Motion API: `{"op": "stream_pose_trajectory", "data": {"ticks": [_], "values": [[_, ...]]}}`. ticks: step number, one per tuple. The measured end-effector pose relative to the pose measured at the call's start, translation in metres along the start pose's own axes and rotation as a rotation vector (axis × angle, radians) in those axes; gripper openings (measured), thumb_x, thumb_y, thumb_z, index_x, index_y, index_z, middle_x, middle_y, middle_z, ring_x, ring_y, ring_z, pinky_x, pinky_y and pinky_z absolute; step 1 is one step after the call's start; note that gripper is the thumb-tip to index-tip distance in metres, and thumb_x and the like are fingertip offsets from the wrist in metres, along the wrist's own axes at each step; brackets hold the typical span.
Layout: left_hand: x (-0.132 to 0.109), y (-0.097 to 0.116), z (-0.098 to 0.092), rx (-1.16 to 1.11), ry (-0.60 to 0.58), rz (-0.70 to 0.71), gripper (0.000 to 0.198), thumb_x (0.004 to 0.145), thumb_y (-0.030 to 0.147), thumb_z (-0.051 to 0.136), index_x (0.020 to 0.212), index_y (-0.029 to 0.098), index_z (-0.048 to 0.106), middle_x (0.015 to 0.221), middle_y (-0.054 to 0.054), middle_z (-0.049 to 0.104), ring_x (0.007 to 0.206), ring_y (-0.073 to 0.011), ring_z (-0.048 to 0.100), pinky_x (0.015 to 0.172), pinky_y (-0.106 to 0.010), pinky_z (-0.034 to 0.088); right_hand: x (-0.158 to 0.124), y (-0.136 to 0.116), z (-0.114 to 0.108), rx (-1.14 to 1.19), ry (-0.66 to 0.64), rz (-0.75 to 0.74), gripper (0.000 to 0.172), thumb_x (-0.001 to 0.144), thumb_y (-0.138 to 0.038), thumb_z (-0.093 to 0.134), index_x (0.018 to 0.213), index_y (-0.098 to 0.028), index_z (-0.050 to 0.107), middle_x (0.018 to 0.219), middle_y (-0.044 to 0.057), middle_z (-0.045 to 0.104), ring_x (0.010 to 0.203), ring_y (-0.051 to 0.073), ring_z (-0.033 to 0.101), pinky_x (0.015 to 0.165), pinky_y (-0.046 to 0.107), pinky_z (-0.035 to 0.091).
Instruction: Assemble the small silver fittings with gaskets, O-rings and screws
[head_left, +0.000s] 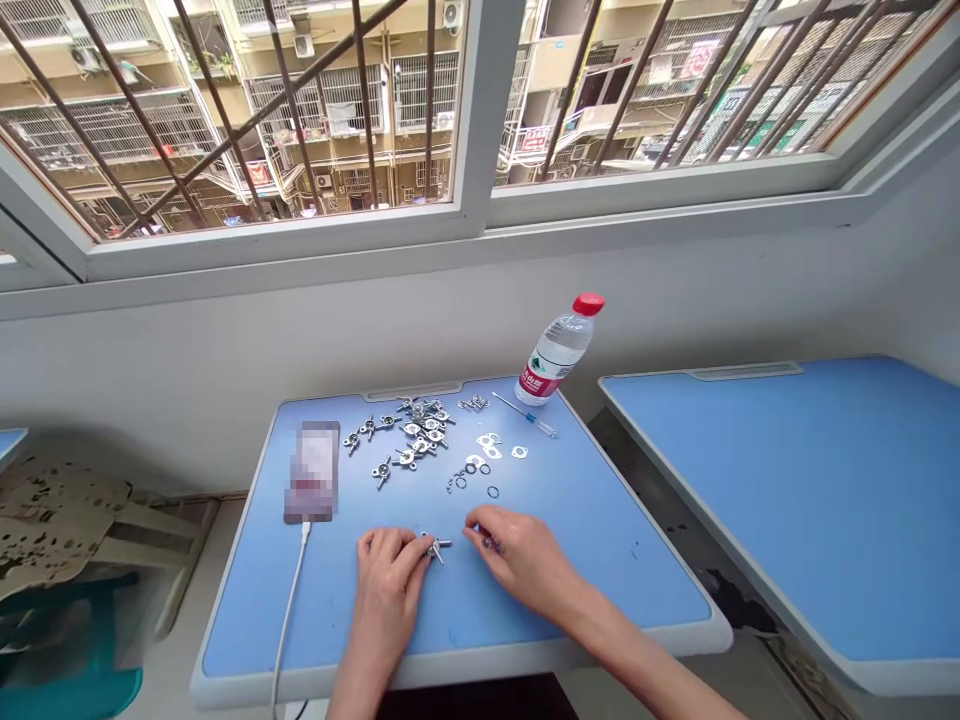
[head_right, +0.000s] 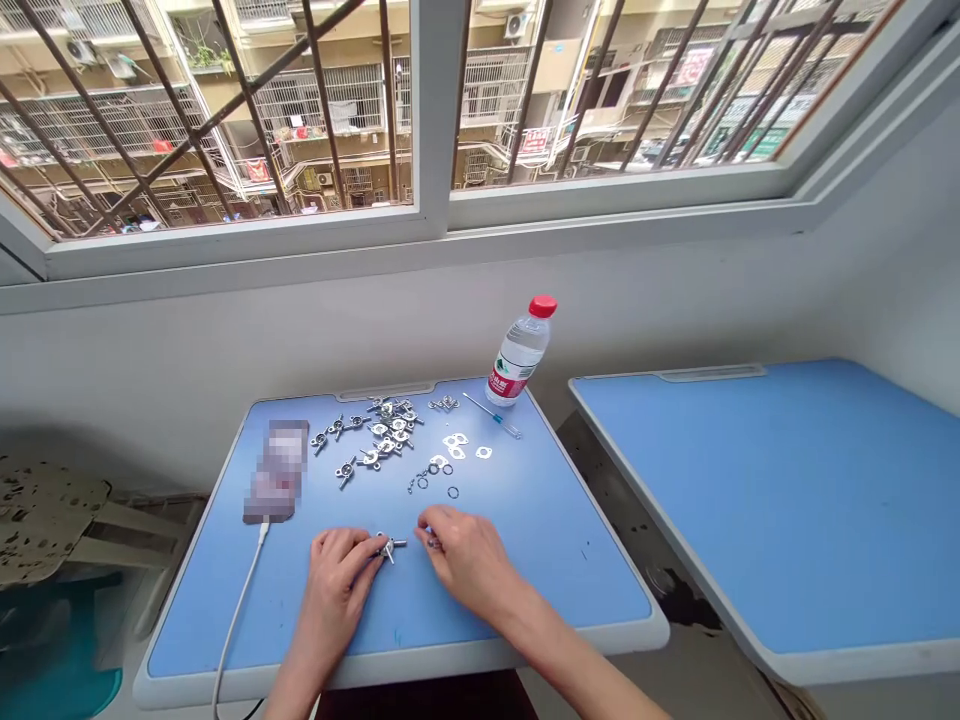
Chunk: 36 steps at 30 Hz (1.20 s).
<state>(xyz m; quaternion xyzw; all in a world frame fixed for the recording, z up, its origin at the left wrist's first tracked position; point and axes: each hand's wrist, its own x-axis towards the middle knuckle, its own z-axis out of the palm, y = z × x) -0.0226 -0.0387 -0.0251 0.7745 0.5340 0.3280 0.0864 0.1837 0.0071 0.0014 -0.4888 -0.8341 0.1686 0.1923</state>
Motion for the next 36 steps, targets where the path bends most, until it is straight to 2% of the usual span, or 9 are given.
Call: {"op": "stream_pose_trajectory", "data": {"ticks": [3, 7, 11, 16, 19, 27, 36], "values": [[0.002, -0.002, 0.000, -0.003, -0.008, 0.008, 0.025, 0.096, 0.012, 0.045, 0.106, 0.024, 0.064, 0.089, -0.004, 0.066, 0.084, -0.0195, 0.061, 0.081, -0.036, 0.041, 0.014, 0.019, -0.014, -0.025, -0.070, 0.119, 0.014, 0.091, -0.016, 0.048, 0.089, -0.022, 0.061, 0.088, 0.002, 0.070, 0.070, 0.016, 0.063, 0.060, 0.026, 0.039], [0.002, -0.006, 0.001, -0.001, -0.021, 0.019, 0.027, 0.095, 0.011, 0.044, 0.109, 0.024, 0.063, 0.093, -0.004, 0.067, 0.086, -0.0196, 0.062, 0.081, -0.036, 0.043, 0.036, 0.038, -0.026, -0.059, -0.081, 0.146, 0.017, 0.089, -0.013, 0.048, 0.092, -0.022, 0.062, 0.094, 0.003, 0.069, 0.073, 0.017, 0.063, 0.062, 0.026, 0.040], [0.001, -0.008, 0.001, 0.011, -0.021, 0.013, 0.030, 0.094, 0.012, 0.046, 0.116, 0.024, 0.061, 0.100, -0.006, 0.067, 0.093, -0.0211, 0.062, 0.084, -0.038, 0.045, 0.055, 0.044, -0.027, -0.064, -0.099, 0.150, 0.017, 0.089, -0.013, 0.051, 0.095, -0.023, 0.064, 0.097, 0.003, 0.068, 0.078, 0.016, 0.063, 0.066, 0.026, 0.041], [0.000, -0.005, 0.000, 0.008, -0.030, -0.047, 0.039, 0.088, 0.007, 0.043, 0.119, 0.022, 0.059, 0.107, -0.008, 0.065, 0.100, -0.0235, 0.061, 0.087, -0.043, 0.046, 0.070, 0.046, -0.024, -0.075, -0.128, 0.179, 0.024, 0.089, -0.013, 0.054, 0.109, -0.023, 0.064, 0.104, 0.004, 0.068, 0.084, 0.017, 0.065, 0.066, 0.026, 0.040], [0.000, -0.003, -0.001, 0.006, -0.035, -0.068, 0.042, 0.085, 0.005, 0.041, 0.119, 0.022, 0.059, 0.107, -0.008, 0.065, 0.101, -0.0242, 0.060, 0.088, -0.045, 0.046, 0.073, 0.045, -0.024, -0.087, -0.159, 0.182, 0.025, 0.089, -0.014, 0.057, 0.110, -0.023, 0.065, 0.104, 0.004, 0.067, 0.088, 0.018, 0.065, 0.066, 0.025, 0.039], [0.002, -0.003, -0.001, 0.009, -0.046, -0.086, 0.040, 0.085, 0.007, 0.042, 0.118, 0.022, 0.059, 0.107, -0.007, 0.066, 0.100, -0.0247, 0.061, 0.087, -0.045, 0.047, 0.070, 0.041, -0.027, -0.106, -0.198, 0.187, 0.017, 0.090, -0.014, 0.057, 0.097, -0.023, 0.068, 0.099, 0.003, 0.068, 0.082, 0.017, 0.064, 0.066, 0.025, 0.039], [0.002, -0.002, -0.001, 0.003, -0.062, -0.090, 0.039, 0.087, 0.009, 0.041, 0.118, 0.022, 0.059, 0.106, -0.008, 0.066, 0.100, -0.0244, 0.062, 0.088, -0.045, 0.046, 0.061, 0.041, -0.025, -0.140, -0.192, 0.142, 0.020, 0.094, -0.016, 0.053, 0.106, -0.023, 0.067, 0.104, 0.005, 0.067, 0.081, 0.017, 0.064, 0.065, 0.026, 0.039]]}}
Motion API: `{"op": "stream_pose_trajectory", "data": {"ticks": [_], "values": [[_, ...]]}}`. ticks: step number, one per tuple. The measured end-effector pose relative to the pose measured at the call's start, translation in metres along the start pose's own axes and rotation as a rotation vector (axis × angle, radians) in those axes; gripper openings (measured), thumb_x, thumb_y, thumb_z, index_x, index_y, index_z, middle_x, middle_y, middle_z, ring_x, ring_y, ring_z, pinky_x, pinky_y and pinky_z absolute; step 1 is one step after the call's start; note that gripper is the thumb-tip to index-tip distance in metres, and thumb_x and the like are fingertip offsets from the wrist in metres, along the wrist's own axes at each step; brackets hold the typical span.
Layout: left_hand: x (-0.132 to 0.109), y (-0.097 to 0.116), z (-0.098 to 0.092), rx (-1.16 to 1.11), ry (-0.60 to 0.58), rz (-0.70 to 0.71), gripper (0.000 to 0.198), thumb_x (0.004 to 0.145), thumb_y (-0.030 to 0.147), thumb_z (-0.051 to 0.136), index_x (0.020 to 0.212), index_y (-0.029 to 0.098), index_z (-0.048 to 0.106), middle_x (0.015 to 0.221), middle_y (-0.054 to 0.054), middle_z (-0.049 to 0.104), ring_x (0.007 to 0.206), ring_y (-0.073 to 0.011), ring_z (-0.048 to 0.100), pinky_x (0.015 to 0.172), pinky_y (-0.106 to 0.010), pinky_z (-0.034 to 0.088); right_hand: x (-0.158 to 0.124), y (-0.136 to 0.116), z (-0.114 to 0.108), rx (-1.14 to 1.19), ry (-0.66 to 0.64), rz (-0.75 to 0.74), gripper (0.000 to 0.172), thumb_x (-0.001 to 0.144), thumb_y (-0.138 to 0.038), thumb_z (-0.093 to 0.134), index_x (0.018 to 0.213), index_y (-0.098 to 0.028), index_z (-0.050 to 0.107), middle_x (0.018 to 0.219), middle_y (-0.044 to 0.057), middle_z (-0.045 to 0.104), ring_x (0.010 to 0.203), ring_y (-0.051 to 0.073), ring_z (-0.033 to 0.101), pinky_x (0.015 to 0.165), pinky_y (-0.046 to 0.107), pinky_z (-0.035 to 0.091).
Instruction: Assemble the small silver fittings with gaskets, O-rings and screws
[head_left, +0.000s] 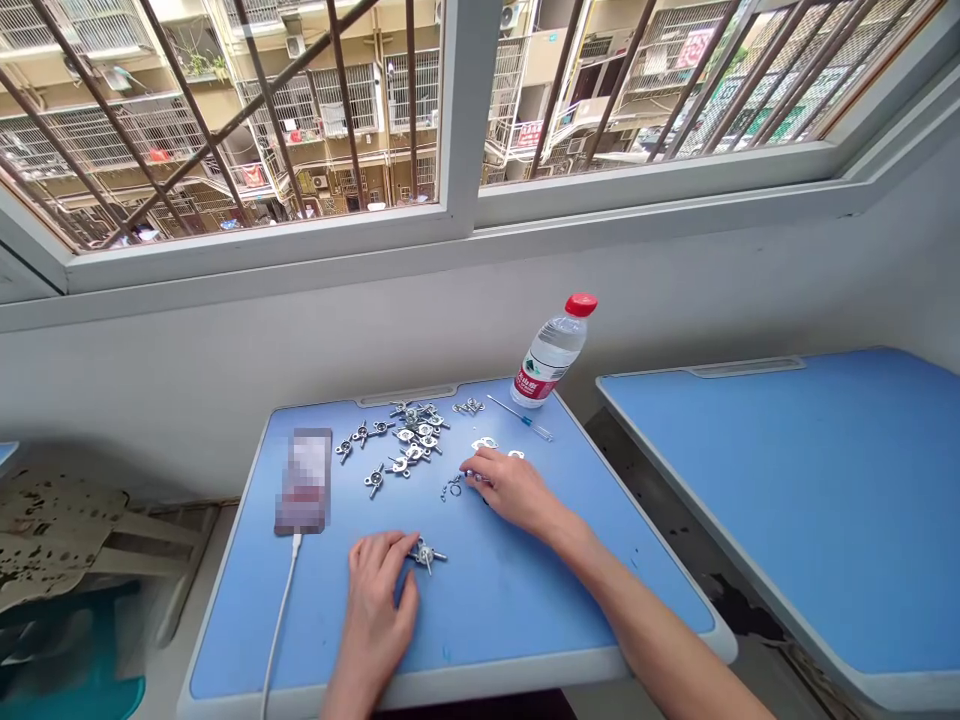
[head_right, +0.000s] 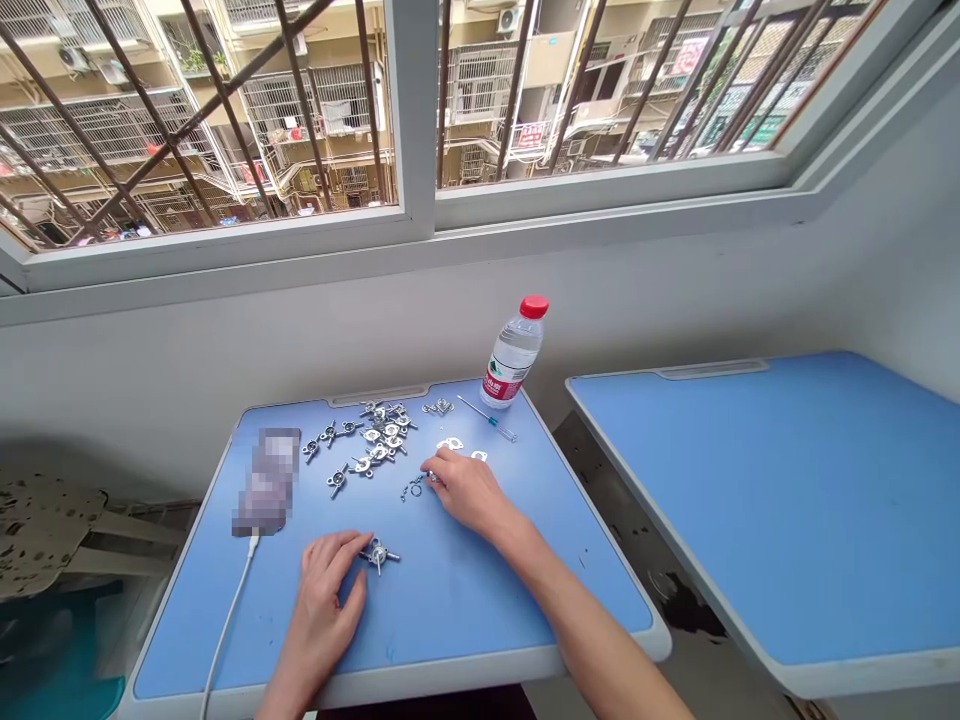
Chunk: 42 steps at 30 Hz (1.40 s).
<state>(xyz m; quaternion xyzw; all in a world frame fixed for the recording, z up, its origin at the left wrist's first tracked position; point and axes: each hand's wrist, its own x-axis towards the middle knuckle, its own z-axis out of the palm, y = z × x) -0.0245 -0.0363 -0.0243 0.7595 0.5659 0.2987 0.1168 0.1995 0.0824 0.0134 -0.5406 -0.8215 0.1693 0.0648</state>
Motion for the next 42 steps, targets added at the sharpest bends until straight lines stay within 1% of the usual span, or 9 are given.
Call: {"op": "stream_pose_trajectory", "data": {"ticks": [6, 11, 15, 20, 24, 27, 32, 36, 42], "values": [[0.000, 0.002, 0.000, -0.011, -0.009, -0.027, 0.039, 0.087, 0.009, 0.041, 0.117, 0.023, 0.059, 0.107, -0.008, 0.066, 0.101, -0.0245, 0.061, 0.091, -0.047, 0.045, -0.001, -0.011, 0.007, 0.005, -0.022, -0.007, 0.009, 0.092, -0.022, 0.060, 0.097, -0.021, 0.067, 0.099, 0.005, 0.068, 0.079, 0.018, 0.065, 0.062, 0.026, 0.038], [0.000, 0.004, -0.002, -0.029, -0.010, -0.029, 0.040, 0.085, 0.007, 0.042, 0.117, 0.023, 0.059, 0.106, -0.007, 0.066, 0.100, -0.0241, 0.060, 0.090, -0.046, 0.045, 0.001, -0.014, 0.012, 0.049, -0.024, 0.020, 0.006, 0.090, -0.020, 0.060, 0.092, -0.021, 0.065, 0.095, 0.005, 0.070, 0.079, 0.019, 0.065, 0.062, 0.027, 0.038], [-0.001, 0.004, -0.003, -0.043, -0.028, -0.027, 0.040, 0.085, 0.007, 0.042, 0.118, 0.022, 0.058, 0.106, -0.008, 0.065, 0.100, -0.0241, 0.059, 0.090, -0.046, 0.044, -0.002, -0.014, 0.009, 0.119, -0.023, 0.023, 0.007, 0.088, -0.017, 0.060, 0.086, -0.021, 0.065, 0.090, 0.004, 0.071, 0.079, 0.019, 0.065, 0.064, 0.026, 0.040], [-0.001, 0.006, -0.003, -0.058, -0.024, -0.025, 0.037, 0.086, 0.007, 0.043, 0.116, 0.021, 0.059, 0.104, -0.007, 0.065, 0.098, -0.0230, 0.059, 0.089, -0.043, 0.043, -0.027, -0.026, 0.001, 0.256, -0.054, -0.061, 0.013, 0.089, -0.016, 0.057, 0.083, -0.022, 0.067, 0.087, 0.000, 0.072, 0.079, 0.014, 0.065, 0.070, 0.023, 0.045], [-0.001, 0.005, -0.002, -0.056, -0.021, -0.010, 0.035, 0.088, 0.007, 0.045, 0.117, 0.020, 0.060, 0.103, -0.007, 0.065, 0.098, -0.0221, 0.058, 0.089, -0.042, 0.043, -0.052, -0.044, 0.006, 0.408, -0.078, -0.209, 0.016, 0.088, -0.014, 0.054, 0.084, -0.022, 0.068, 0.082, 0.000, 0.071, 0.072, 0.014, 0.063, 0.066, 0.024, 0.044], [-0.002, 0.004, 0.000, -0.042, -0.024, -0.011, 0.035, 0.089, 0.008, 0.045, 0.116, 0.022, 0.061, 0.101, -0.007, 0.065, 0.097, -0.0220, 0.058, 0.089, -0.041, 0.043, -0.063, -0.056, 0.021, 0.335, -0.066, -0.271, 0.021, 0.085, -0.007, 0.051, 0.083, -0.021, 0.066, 0.080, 0.001, 0.070, 0.066, 0.014, 0.062, 0.061, 0.024, 0.041], [-0.002, 0.005, -0.001, -0.036, -0.037, -0.002, 0.034, 0.090, 0.009, 0.045, 0.116, 0.023, 0.062, 0.100, -0.006, 0.064, 0.096, -0.0215, 0.058, 0.089, -0.042, 0.042, -0.064, -0.064, 0.042, 0.162, 0.024, -0.318, 0.021, 0.088, -0.008, 0.046, 0.083, -0.021, 0.063, 0.079, 0.002, 0.068, 0.064, 0.015, 0.062, 0.056, 0.026, 0.037], [-0.001, 0.007, -0.003, -0.019, -0.016, 0.008, 0.035, 0.090, 0.009, 0.046, 0.115, 0.025, 0.064, 0.098, -0.005, 0.065, 0.094, -0.0207, 0.059, 0.087, -0.039, 0.043, -0.062, -0.062, 0.047, 0.108, 0.070, -0.297, 0.021, 0.090, -0.010, 0.044, 0.084, -0.021, 0.062, 0.078, 0.003, 0.067, 0.065, 0.016, 0.062, 0.055, 0.026, 0.037], [-0.002, 0.005, -0.002, -0.034, -0.024, 0.004, 0.035, 0.090, 0.008, 0.046, 0.115, 0.025, 0.064, 0.099, -0.005, 0.064, 0.095, -0.0209, 0.058, 0.088, -0.041, 0.042, -0.063, -0.060, 0.046, 0.068, 0.051, -0.257, 0.021, 0.087, -0.007, 0.047, 0.083, -0.020, 0.062, 0.076, 0.003, 0.067, 0.064, 0.015, 0.063, 0.055, 0.025, 0.035]]}}
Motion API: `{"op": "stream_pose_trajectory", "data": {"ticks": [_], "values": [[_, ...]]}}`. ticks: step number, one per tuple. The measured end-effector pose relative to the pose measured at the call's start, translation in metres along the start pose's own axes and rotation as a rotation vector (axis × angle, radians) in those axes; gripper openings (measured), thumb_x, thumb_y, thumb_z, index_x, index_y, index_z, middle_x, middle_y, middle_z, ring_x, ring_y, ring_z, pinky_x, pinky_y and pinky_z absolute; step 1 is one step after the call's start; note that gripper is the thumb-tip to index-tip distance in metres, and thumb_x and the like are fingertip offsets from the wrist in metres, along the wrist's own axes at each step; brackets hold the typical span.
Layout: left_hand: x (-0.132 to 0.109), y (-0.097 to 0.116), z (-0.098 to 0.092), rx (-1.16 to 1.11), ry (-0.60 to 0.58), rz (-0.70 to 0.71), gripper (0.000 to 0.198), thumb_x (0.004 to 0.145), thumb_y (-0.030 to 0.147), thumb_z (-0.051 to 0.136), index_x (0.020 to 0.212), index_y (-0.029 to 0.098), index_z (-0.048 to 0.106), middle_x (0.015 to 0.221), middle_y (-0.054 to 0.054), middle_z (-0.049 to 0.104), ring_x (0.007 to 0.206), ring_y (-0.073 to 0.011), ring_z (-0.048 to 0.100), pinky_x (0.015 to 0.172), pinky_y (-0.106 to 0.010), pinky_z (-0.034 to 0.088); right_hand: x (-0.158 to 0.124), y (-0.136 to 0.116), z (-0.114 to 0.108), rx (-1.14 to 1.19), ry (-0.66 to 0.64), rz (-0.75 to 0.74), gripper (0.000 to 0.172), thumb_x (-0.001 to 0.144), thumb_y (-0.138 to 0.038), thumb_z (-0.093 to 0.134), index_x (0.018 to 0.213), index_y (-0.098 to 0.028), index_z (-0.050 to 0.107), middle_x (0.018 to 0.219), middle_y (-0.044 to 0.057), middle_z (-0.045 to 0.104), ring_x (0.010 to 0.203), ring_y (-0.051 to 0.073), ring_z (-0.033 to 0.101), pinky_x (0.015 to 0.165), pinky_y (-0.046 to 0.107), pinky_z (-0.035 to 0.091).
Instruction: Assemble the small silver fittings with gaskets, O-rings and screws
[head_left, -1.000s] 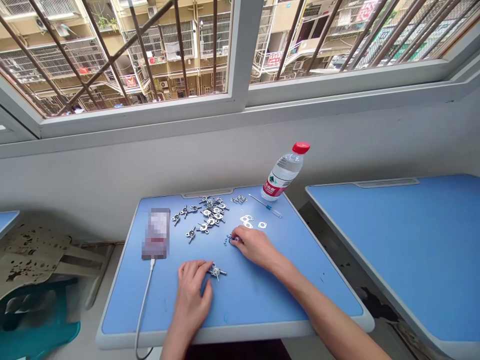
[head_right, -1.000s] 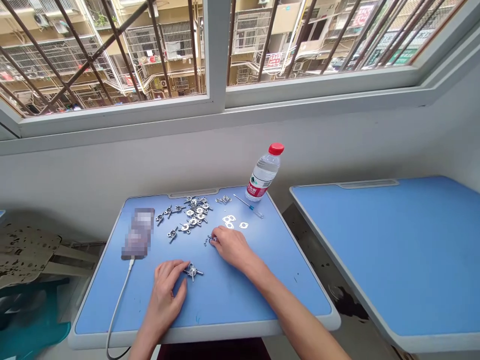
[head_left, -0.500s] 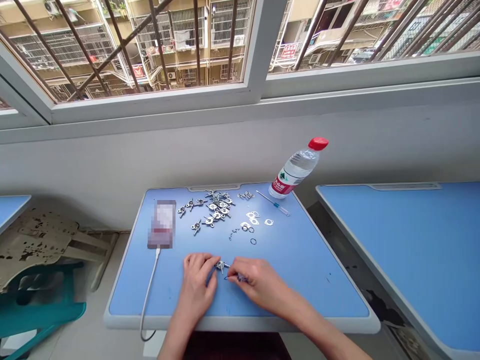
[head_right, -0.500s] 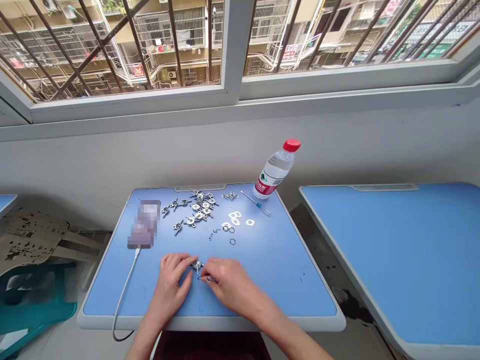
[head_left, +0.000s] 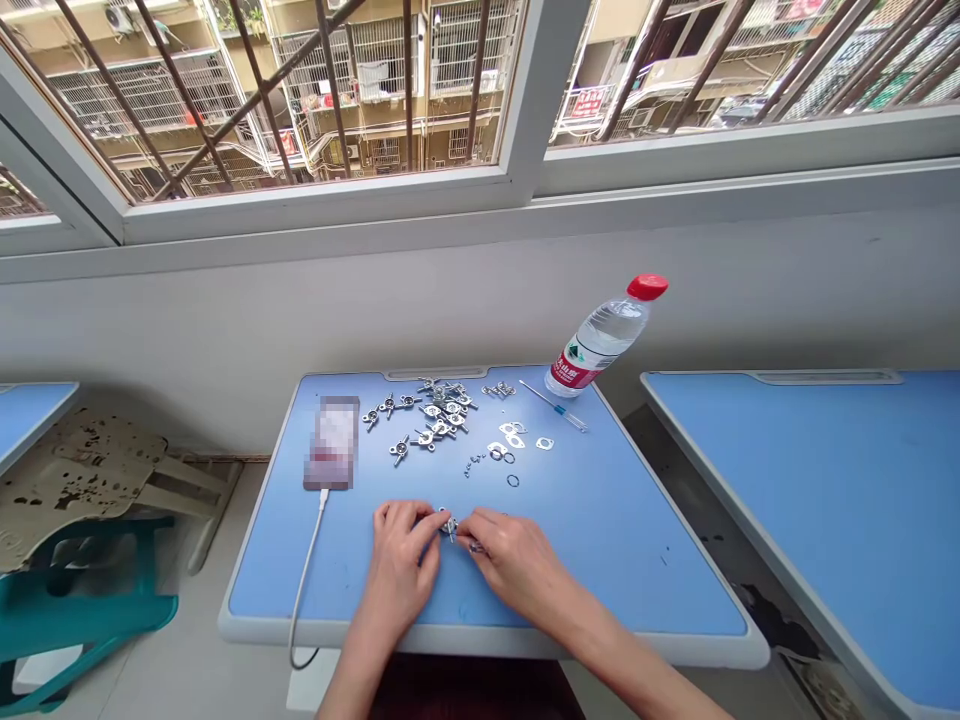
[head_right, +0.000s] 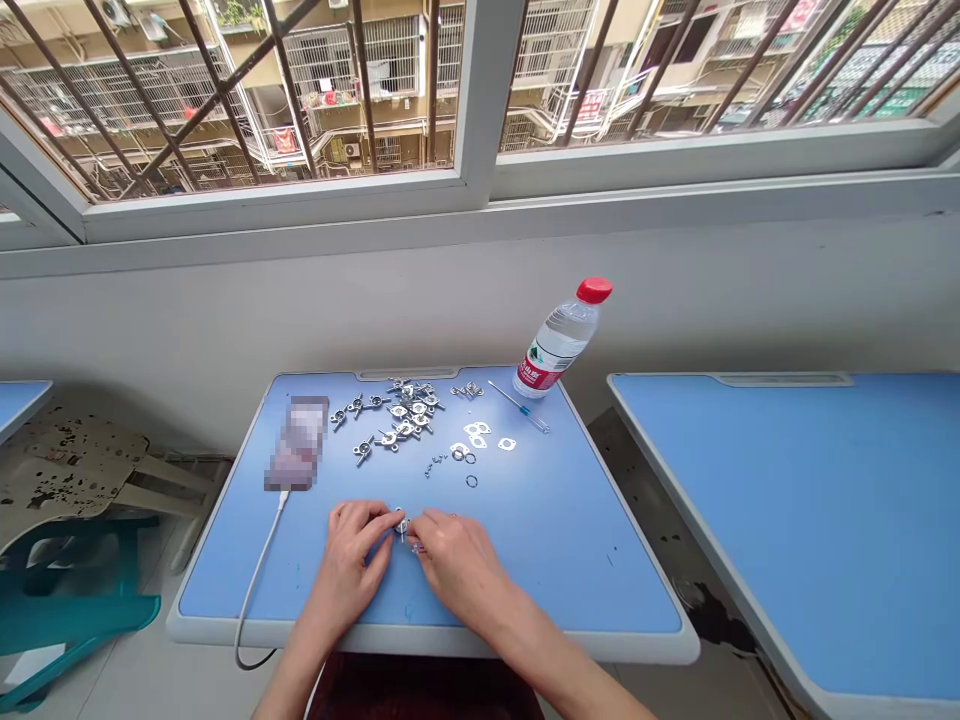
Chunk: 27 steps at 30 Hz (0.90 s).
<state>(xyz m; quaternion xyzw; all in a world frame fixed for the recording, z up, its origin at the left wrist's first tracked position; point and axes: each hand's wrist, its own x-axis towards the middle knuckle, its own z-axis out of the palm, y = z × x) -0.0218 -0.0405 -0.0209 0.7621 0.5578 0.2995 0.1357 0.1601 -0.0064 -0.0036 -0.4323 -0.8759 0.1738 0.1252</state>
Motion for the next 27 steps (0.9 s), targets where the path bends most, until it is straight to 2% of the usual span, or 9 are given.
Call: {"op": "stream_pose_trajectory", "data": {"ticks": [8, 13, 17, 23, 27], "values": [[0.000, 0.000, 0.000, -0.015, -0.008, -0.005, 0.039, 0.089, 0.008, 0.046, 0.120, 0.025, 0.061, 0.100, -0.006, 0.064, 0.096, -0.0216, 0.057, 0.090, -0.043, 0.042, 0.010, -0.004, -0.002, 0.007, 0.013, 0.076, 0.020, 0.091, -0.012, 0.046, 0.083, -0.020, 0.064, 0.076, 0.003, 0.068, 0.065, 0.017, 0.063, 0.056, 0.027, 0.035], [-0.001, -0.001, 0.001, -0.017, 0.003, -0.006, 0.039, 0.089, 0.009, 0.045, 0.121, 0.024, 0.059, 0.102, -0.006, 0.064, 0.097, -0.0220, 0.058, 0.090, -0.043, 0.042, 0.016, 0.005, -0.004, 0.039, 0.064, 0.124, 0.020, 0.094, -0.018, 0.045, 0.092, -0.021, 0.065, 0.086, 0.005, 0.072, 0.070, 0.019, 0.065, 0.060, 0.028, 0.038], [-0.001, -0.002, 0.002, 0.004, 0.013, 0.002, 0.035, 0.089, 0.010, 0.047, 0.118, 0.023, 0.060, 0.103, -0.006, 0.065, 0.097, -0.0221, 0.059, 0.090, -0.042, 0.042, 0.014, 0.025, -0.014, 0.057, 0.096, 0.219, 0.022, 0.093, -0.021, 0.044, 0.092, -0.021, 0.066, 0.089, 0.005, 0.073, 0.074, 0.021, 0.067, 0.062, 0.029, 0.041], [0.000, -0.007, 0.003, 0.031, 0.033, 0.026, 0.030, 0.091, 0.013, 0.047, 0.116, 0.024, 0.061, 0.103, -0.006, 0.066, 0.096, -0.0225, 0.061, 0.088, -0.042, 0.044, 0.013, 0.069, -0.037, 0.100, 0.129, 0.386, 0.022, 0.090, -0.022, 0.044, 0.089, -0.023, 0.066, 0.090, 0.004, 0.073, 0.081, 0.021, 0.067, 0.068, 0.029, 0.045], [-0.001, -0.015, 0.005, 0.072, 0.033, 0.077, 0.034, 0.090, 0.012, 0.048, 0.119, 0.025, 0.060, 0.104, -0.006, 0.067, 0.096, -0.0227, 0.062, 0.087, -0.042, 0.046, 0.016, 0.091, -0.051, 0.082, 0.132, 0.446, 0.020, 0.089, -0.021, 0.047, 0.089, -0.022, 0.066, 0.092, 0.004, 0.073, 0.085, 0.021, 0.066, 0.068, 0.029, 0.044]]}}
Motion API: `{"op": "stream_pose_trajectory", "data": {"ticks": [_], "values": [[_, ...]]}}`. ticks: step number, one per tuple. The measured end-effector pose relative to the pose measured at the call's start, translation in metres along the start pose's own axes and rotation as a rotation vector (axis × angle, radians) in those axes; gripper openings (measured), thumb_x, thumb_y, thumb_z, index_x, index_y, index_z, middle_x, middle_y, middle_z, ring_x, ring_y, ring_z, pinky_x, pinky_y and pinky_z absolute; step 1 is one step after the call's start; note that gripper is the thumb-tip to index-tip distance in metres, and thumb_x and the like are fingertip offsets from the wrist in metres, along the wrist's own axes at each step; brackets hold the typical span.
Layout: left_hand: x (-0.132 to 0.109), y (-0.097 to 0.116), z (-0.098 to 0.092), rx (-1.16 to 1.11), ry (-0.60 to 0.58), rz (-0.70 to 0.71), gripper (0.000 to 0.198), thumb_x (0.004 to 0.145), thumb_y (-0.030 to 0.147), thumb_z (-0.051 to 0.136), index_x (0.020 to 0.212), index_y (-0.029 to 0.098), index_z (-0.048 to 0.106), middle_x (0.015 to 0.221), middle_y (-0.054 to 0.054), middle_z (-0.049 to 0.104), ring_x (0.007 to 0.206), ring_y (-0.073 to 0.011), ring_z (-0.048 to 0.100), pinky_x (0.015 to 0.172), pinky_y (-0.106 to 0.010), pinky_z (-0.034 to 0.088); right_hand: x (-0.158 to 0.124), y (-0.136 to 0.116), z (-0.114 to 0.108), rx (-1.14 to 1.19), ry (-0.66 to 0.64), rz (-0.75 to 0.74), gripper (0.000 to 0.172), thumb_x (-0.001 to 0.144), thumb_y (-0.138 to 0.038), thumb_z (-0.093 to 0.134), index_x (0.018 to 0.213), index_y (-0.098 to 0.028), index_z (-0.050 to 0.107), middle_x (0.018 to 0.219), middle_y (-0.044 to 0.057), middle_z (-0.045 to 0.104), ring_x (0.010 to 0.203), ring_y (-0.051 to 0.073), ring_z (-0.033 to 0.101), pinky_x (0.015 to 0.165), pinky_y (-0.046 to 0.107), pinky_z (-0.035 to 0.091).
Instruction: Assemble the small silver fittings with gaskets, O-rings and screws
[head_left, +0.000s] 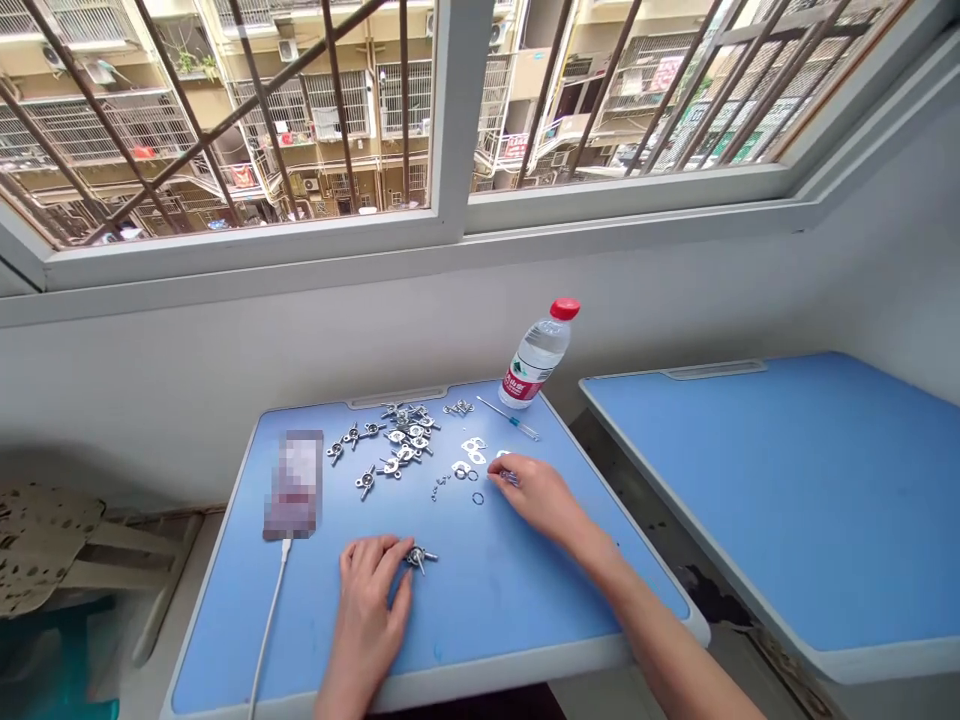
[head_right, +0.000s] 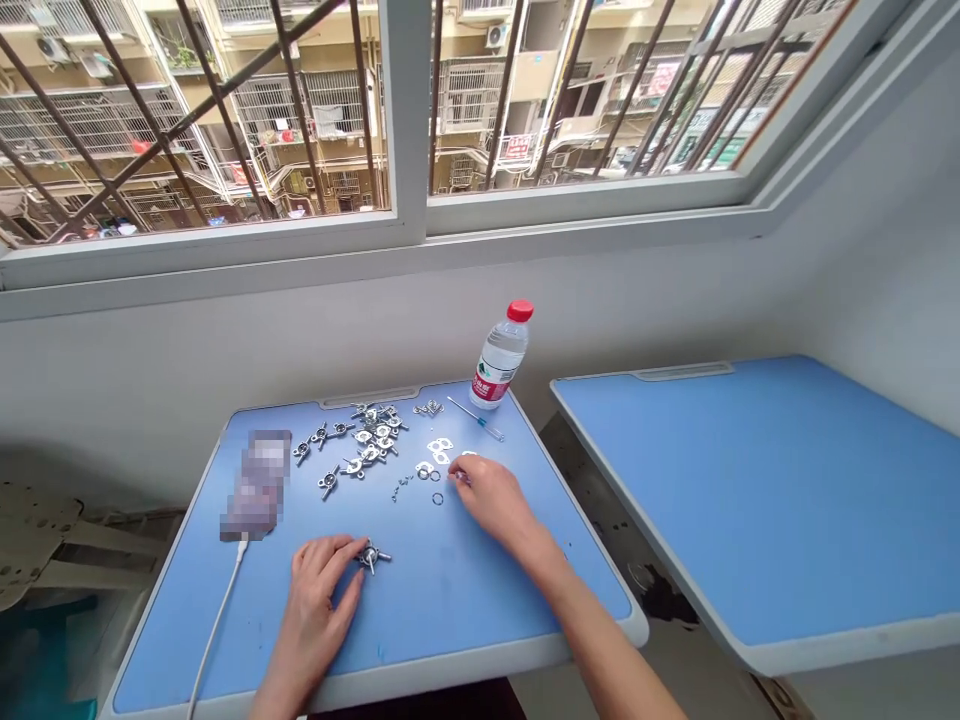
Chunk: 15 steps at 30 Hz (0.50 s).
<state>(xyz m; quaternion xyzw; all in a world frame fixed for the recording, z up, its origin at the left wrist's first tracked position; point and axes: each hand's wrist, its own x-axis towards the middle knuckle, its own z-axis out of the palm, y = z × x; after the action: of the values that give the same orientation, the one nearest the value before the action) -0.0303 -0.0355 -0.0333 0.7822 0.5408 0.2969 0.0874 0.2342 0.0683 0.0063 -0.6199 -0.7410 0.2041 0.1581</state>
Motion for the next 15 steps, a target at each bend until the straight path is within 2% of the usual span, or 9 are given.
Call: {"op": "stream_pose_trajectory", "data": {"ticks": [8, 15], "values": [[0.001, -0.001, 0.001, 0.022, 0.002, -0.001, 0.041, 0.086, 0.007, 0.043, 0.119, 0.024, 0.061, 0.105, -0.006, 0.068, 0.096, -0.0228, 0.063, 0.086, -0.043, 0.048, 0.029, 0.002, -0.011, -0.009, -0.024, 0.015, 0.017, 0.088, -0.018, 0.051, 0.089, -0.021, 0.068, 0.096, 0.005, 0.072, 0.087, 0.022, 0.064, 0.069, 0.028, 0.042], [0.002, 0.001, 0.000, 0.018, 0.003, -0.007, 0.042, 0.086, 0.006, 0.040, 0.118, 0.023, 0.061, 0.104, -0.006, 0.068, 0.096, -0.0226, 0.063, 0.086, -0.043, 0.047, 0.025, -0.006, -0.002, 0.027, -0.073, -0.058, 0.015, 0.089, -0.018, 0.052, 0.091, -0.022, 0.067, 0.093, 0.003, 0.071, 0.081, 0.018, 0.064, 0.067, 0.026, 0.043]]}}
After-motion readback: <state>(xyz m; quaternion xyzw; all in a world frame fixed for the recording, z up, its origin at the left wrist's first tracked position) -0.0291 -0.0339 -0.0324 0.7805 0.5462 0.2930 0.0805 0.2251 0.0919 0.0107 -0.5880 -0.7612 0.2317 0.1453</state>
